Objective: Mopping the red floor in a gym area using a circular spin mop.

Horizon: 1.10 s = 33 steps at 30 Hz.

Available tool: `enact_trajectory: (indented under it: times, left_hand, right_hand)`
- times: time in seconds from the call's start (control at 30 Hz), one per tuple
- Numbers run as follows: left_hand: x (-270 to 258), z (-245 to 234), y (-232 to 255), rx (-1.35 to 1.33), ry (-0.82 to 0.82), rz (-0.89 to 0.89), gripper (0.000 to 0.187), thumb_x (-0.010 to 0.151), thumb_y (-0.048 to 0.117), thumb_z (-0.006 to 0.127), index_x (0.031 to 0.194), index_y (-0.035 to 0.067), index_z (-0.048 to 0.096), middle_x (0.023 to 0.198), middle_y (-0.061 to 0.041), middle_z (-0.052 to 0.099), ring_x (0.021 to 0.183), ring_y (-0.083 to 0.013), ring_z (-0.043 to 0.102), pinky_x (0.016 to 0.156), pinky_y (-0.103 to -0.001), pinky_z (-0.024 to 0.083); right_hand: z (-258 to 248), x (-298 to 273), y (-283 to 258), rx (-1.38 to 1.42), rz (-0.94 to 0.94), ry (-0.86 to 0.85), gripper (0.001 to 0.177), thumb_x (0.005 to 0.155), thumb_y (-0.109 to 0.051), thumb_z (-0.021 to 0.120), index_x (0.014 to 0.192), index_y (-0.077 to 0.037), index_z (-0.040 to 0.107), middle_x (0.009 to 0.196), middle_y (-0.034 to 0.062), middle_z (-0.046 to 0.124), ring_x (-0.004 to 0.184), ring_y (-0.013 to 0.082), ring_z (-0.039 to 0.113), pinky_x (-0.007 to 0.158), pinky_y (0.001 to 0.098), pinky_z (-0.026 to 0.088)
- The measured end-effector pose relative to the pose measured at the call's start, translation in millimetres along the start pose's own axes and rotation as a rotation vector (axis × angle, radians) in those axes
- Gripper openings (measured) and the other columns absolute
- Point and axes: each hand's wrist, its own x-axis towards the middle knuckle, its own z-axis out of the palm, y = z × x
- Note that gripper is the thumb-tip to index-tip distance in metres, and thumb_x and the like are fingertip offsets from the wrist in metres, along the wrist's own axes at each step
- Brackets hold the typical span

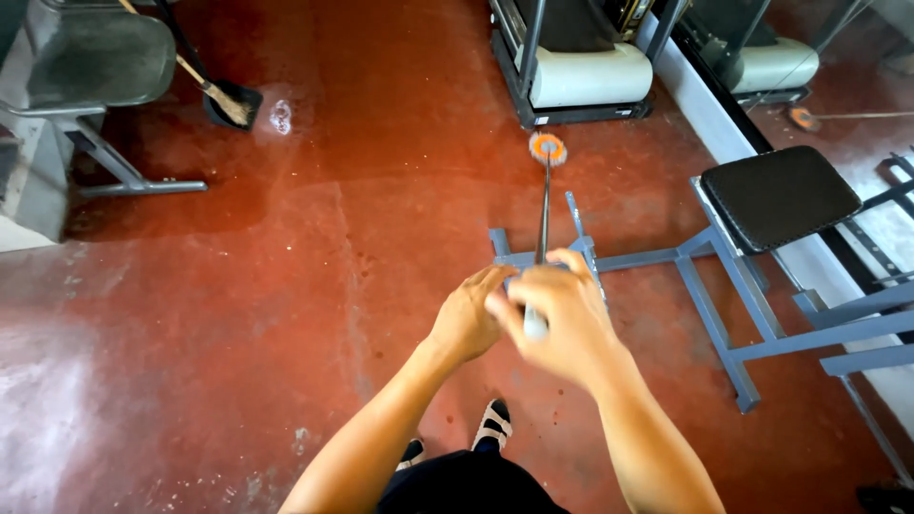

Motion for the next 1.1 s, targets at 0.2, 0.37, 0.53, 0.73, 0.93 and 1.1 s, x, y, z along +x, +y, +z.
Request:
enact_trajectory:
  times: [0.2, 0.37, 0.53, 0.73, 0.93, 1.1]
  left_hand:
    - [-19.8, -30.2, 16.5, -0.07, 0.138, 0.137, 0.041, 0.091, 0.02, 0.066, 0.132, 0.018, 0.062, 0.129, -0.013, 0.067, 0.124, -0.0377, 0.063, 0.099, -0.049, 0.054]
    - [-36.4, -41.2, -7.9, 0.013, 0.229, 0.138, 0.034, 0.087, 0.011, 0.068, 0.121, 0.014, 0.068, 0.124, -0.015, 0.069, 0.124, -0.0352, 0.064, 0.1, -0.046, 0.054]
    - [-56.1, -62.5, -13.8, 0.033, 0.195, 0.047, 0.032, 0.092, 0.022, 0.067, 0.123, 0.018, 0.068, 0.126, -0.012, 0.069, 0.126, -0.035, 0.063, 0.101, -0.047, 0.054]
    - [-64.6, -72.2, -20.2, 0.071, 0.201, 0.069, 0.028, 0.094, 0.023, 0.067, 0.121, 0.019, 0.07, 0.126, -0.015, 0.069, 0.125, -0.0389, 0.063, 0.103, -0.048, 0.052]
    - [-73.4, -95.7, -20.4, 0.057, 0.233, 0.066, 0.025, 0.094, 0.023, 0.068, 0.118, 0.018, 0.072, 0.125, -0.014, 0.07, 0.124, -0.0389, 0.063, 0.104, -0.048, 0.051]
    - [-64.2, -97.4, -20.2, 0.012, 0.293, 0.081, 0.022, 0.093, 0.025, 0.069, 0.115, 0.02, 0.073, 0.125, -0.014, 0.071, 0.123, -0.0408, 0.063, 0.102, -0.05, 0.052]
  right_hand:
    - [-56.4, 19.5, -84.8, 0.22, -0.265, 0.188, 0.043, 0.091, -0.031, 0.069, 0.057, -0.019, 0.045, 0.055, -0.0059, 0.05, 0.05, 0.0168, 0.054, 0.096, 0.0481, 0.042]
    - [2.2, 29.5, -53.3, 0.186, -0.228, 0.256, 0.036, 0.092, -0.01, 0.071, 0.065, -0.013, 0.046, 0.062, 0.0002, 0.048, 0.054, 0.0231, 0.055, 0.091, 0.0443, 0.045]
    - [131.8, 6.3, 63.2, -0.036, -0.009, 0.268, 0.033, 0.096, -0.025, 0.073, 0.073, -0.013, 0.052, 0.073, 0.0027, 0.059, 0.076, 0.0219, 0.065, 0.102, 0.0445, 0.039]
    - [211.5, -20.9, 139.8, -0.316, 0.158, 0.102, 0.034, 0.097, -0.039, 0.064, 0.07, -0.021, 0.056, 0.074, -0.0011, 0.066, 0.081, 0.0173, 0.068, 0.11, 0.0481, 0.029]
    - [112.5, 17.7, 34.2, -0.21, 0.071, 0.093, 0.032, 0.09, -0.031, 0.069, 0.063, -0.02, 0.055, 0.063, -0.0002, 0.062, 0.068, 0.0205, 0.067, 0.102, 0.0405, 0.039]
    - [29.1, 39.9, -30.3, -0.007, -0.029, 0.169, 0.037, 0.094, -0.021, 0.068, 0.062, -0.019, 0.051, 0.058, -0.006, 0.055, 0.061, 0.0166, 0.063, 0.099, 0.0359, 0.041]
